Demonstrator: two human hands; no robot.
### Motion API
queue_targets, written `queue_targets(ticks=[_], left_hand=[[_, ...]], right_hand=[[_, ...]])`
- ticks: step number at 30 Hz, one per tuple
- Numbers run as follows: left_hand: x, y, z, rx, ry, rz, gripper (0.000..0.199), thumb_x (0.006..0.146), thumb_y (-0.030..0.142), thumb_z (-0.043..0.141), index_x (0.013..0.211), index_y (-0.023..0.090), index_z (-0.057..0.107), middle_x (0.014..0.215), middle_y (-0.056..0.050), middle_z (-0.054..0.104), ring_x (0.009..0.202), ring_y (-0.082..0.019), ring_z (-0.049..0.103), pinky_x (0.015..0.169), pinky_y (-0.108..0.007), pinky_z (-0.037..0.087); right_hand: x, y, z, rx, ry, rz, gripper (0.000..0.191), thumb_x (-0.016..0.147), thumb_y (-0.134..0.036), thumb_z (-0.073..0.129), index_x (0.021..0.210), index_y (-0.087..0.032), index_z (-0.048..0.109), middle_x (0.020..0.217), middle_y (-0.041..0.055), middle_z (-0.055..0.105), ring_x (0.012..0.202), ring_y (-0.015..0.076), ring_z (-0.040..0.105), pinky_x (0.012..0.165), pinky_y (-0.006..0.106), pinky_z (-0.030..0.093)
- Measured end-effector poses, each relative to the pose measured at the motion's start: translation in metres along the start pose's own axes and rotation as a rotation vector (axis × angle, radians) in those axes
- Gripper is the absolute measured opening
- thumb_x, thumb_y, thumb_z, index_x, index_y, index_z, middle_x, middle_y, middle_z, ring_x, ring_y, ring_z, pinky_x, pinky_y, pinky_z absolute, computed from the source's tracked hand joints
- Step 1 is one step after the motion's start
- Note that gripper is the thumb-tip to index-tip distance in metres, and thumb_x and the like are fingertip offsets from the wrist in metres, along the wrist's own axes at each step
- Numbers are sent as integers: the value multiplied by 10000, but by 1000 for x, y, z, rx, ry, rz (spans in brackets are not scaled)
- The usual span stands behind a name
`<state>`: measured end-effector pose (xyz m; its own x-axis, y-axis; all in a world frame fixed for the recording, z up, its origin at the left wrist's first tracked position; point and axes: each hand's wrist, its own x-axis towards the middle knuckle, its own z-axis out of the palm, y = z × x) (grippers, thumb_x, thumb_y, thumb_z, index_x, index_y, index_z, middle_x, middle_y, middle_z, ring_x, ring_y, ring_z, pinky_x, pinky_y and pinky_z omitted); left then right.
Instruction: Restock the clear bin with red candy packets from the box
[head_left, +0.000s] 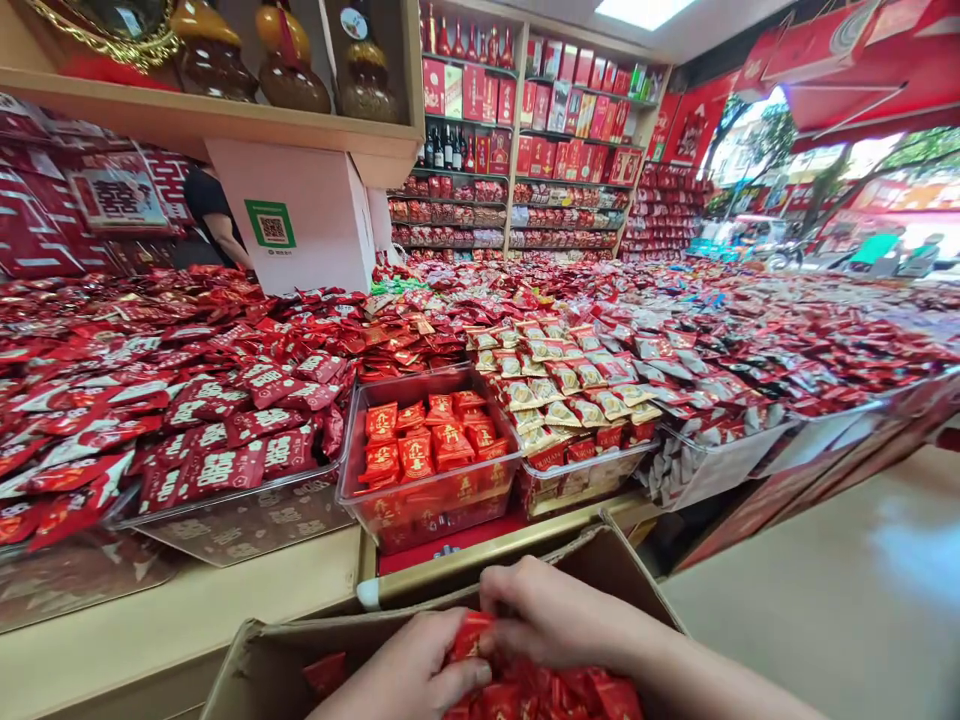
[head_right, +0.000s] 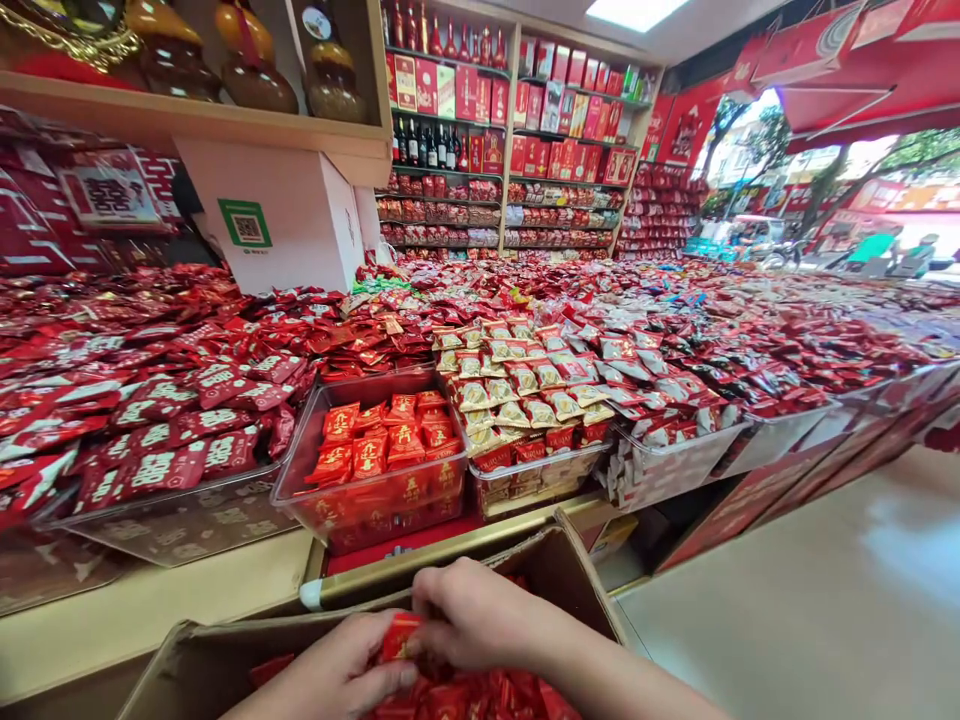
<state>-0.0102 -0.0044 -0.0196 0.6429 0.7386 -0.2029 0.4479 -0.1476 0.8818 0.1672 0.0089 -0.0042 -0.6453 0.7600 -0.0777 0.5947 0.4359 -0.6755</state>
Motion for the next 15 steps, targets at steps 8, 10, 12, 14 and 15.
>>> queue_targets(ticks=[8,10,12,14,15], left_hand=[[6,15,-2,-680,84,0,257,802,340,488,984,173,558,822,-32,616,622,-141,627,492,-193,426],[6,16,-2,-768,66,-26,265,803,350,485,978,169,566,835,-47,625,665,-165,645,517,-211,454],[5,16,-1,-849,53,-74,273,796,366,489,969,173,576,850,-53,629,694,-186,655,513,-213,464],[4,16,-1,-890,61,-99,286,778,386,509,962,181,585,847,-49,632,699,-197,660,500,-207,466],[4,16,-1,-884,66,-98,295,759,393,534,961,185,588,838,-44,636,697,-198,661,502,-207,468]], right_hand=[[3,-2,-11,673,222,42,212,733,-322,539,699,-168,397,500,-48,496,405,70,465,372,155,337],[5,-2,-11,708,235,60,238,720,-348,556,694,-163,409,490,-52,490,387,60,440,366,152,329],[6,-1,-11,741,242,71,253,714,-368,561,696,-158,421,482,-54,485,377,51,418,364,149,321],[6,0,-11,768,249,66,258,715,-379,559,705,-156,429,480,-53,485,372,47,403,362,149,311],[6,0,-11,774,256,58,259,717,-382,557,709,-156,430,483,-51,486,377,49,403,365,150,310]])
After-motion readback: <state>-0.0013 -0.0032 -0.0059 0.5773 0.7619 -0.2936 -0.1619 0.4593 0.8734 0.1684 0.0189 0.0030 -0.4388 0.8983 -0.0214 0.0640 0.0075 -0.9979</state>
